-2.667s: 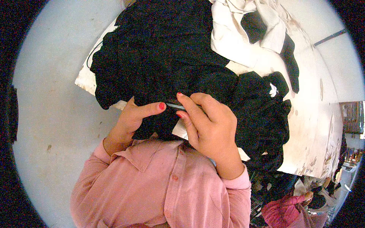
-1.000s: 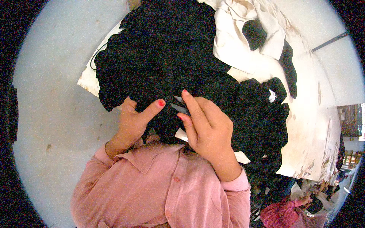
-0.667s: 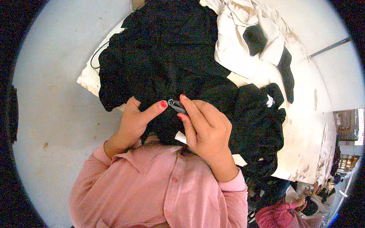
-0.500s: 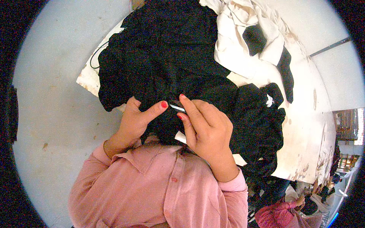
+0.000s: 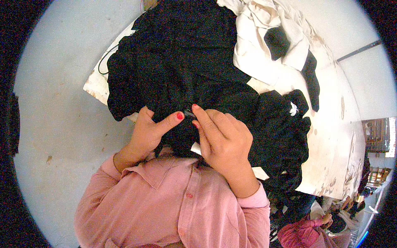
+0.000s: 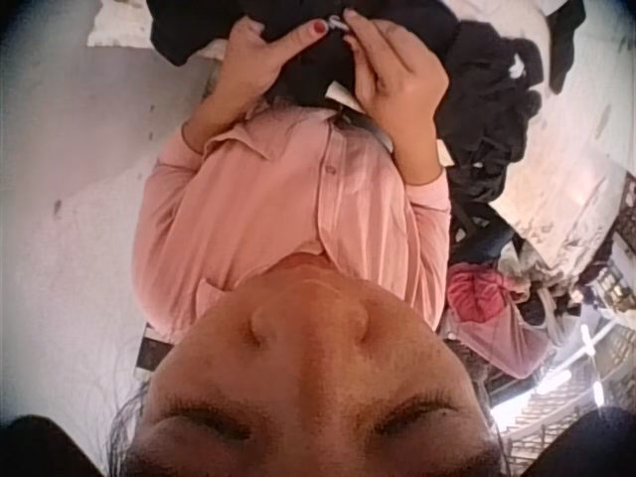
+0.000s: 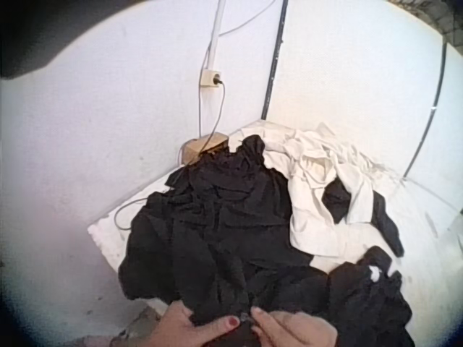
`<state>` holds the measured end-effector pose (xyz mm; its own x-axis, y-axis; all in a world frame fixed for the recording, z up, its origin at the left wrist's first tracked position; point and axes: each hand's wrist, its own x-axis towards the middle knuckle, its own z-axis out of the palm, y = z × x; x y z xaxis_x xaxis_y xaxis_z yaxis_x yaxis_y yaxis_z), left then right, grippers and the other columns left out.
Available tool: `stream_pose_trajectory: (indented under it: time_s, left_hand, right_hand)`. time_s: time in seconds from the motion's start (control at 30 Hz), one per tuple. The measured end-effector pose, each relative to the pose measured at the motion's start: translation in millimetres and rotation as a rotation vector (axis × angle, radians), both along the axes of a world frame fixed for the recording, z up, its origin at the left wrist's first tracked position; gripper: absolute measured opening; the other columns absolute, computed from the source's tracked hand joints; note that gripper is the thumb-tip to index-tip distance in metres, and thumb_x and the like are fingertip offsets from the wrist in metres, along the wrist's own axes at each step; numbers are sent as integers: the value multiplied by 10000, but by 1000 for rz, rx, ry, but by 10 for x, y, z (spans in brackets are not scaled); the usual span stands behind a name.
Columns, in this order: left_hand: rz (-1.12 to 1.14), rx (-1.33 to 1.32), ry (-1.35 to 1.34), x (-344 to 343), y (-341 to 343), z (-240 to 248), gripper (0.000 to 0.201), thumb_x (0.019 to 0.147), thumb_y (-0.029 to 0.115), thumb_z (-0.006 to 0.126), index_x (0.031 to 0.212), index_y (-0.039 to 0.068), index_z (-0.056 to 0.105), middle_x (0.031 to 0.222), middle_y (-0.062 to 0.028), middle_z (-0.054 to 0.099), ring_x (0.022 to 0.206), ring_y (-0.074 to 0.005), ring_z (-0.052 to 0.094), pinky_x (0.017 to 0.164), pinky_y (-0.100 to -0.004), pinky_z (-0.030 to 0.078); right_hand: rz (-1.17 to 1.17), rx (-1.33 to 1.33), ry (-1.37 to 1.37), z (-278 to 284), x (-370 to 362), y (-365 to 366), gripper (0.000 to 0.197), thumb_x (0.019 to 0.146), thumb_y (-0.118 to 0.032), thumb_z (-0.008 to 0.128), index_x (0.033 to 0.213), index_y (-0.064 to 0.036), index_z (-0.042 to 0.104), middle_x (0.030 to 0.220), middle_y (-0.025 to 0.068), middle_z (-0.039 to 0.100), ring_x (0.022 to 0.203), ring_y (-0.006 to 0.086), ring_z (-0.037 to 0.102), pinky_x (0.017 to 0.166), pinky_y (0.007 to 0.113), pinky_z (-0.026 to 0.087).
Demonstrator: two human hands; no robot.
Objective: The person uses a small blade to trim loose threads from a black garment laid on a white table. They repeatedly lift, turn, and reposition the garment to access different areas, then cut visible threads with the blade.
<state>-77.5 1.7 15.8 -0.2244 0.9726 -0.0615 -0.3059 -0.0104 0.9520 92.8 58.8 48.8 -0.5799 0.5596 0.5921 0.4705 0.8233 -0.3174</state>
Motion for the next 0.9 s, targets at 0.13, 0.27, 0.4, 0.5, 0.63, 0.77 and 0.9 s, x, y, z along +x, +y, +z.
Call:
stream_pose_trajectory:
  time_s: [0.13, 0.27, 0.4, 0.5, 0.63, 0.77, 0.9]
  left_hand:
    - [7, -1, 28, 1, 2, -26, 255, 861, 163, 758, 1045, -1, 690, 975, -49, 719, 836, -112, 662, 760, -261, 529]
    - [14, -14, -56, 15, -18, 25, 256, 862, 153, 754, 1056, 1, 684, 978, -48, 718, 845, -111, 660, 771, -264, 528]
    - [-7, 10, -39, -1, -19, -18, 266, 864, 148, 750, 1077, 5, 677, 997, -51, 716, 865, -114, 659, 792, -268, 526]
    - [-1, 13, -32, 7, -23, -21, 268, 865, 148, 749, 1083, 10, 674, 1006, -51, 715, 874, -116, 659, 801, -268, 525]
    - [-4, -24, -55, 4, -35, -3, 266, 868, 150, 746, 1085, 15, 673, 1013, -49, 712, 886, -119, 657, 808, -270, 525]
    - [16, -14, 20, 16, -54, -3, 257, 872, 137, 740, 1088, 16, 672, 1015, -51, 710, 885, -121, 657, 808, -271, 526]
    - [99, -63, -43, 13, -43, 3, 327, 861, 222, 753, 1071, -17, 673, 994, -68, 710, 873, -140, 659, 806, -298, 525]
  right_hand:
    - [6, 36, 50, -72, 11, 37, 341, 759, -86, 749, 1097, -74, 706, 879, 68, 677, 651, 207, 636, 549, 302, 500]
    - [-26, 10, 82, -77, 23, 29, 333, 767, -78, 739, 1098, -71, 704, 877, 76, 679, 654, 212, 641, 556, 308, 507]
    - [15, -34, 68, -35, 24, -1, 330, 769, -73, 736, 1097, -67, 702, 871, 83, 677, 665, 219, 648, 559, 312, 512]
    - [-4, 26, 20, -43, 24, 5, 315, 771, -79, 737, 1084, -62, 702, 870, 84, 677, 672, 222, 652, 561, 315, 516]
    - [-17, -66, 109, -40, 45, 2, 345, 748, -95, 753, 1086, -62, 692, 866, 100, 661, 661, 221, 647, 552, 312, 511]
    - [-2, -175, 118, 40, 39, -63, 404, 724, -117, 759, 1115, -57, 672, 847, 111, 631, 631, 231, 620, 556, 311, 510]
    - [-49, -229, 96, 68, 29, -61, 577, 721, -201, 801, 1242, -65, 593, 902, 122, 600, 675, 245, 602, 584, 328, 506]
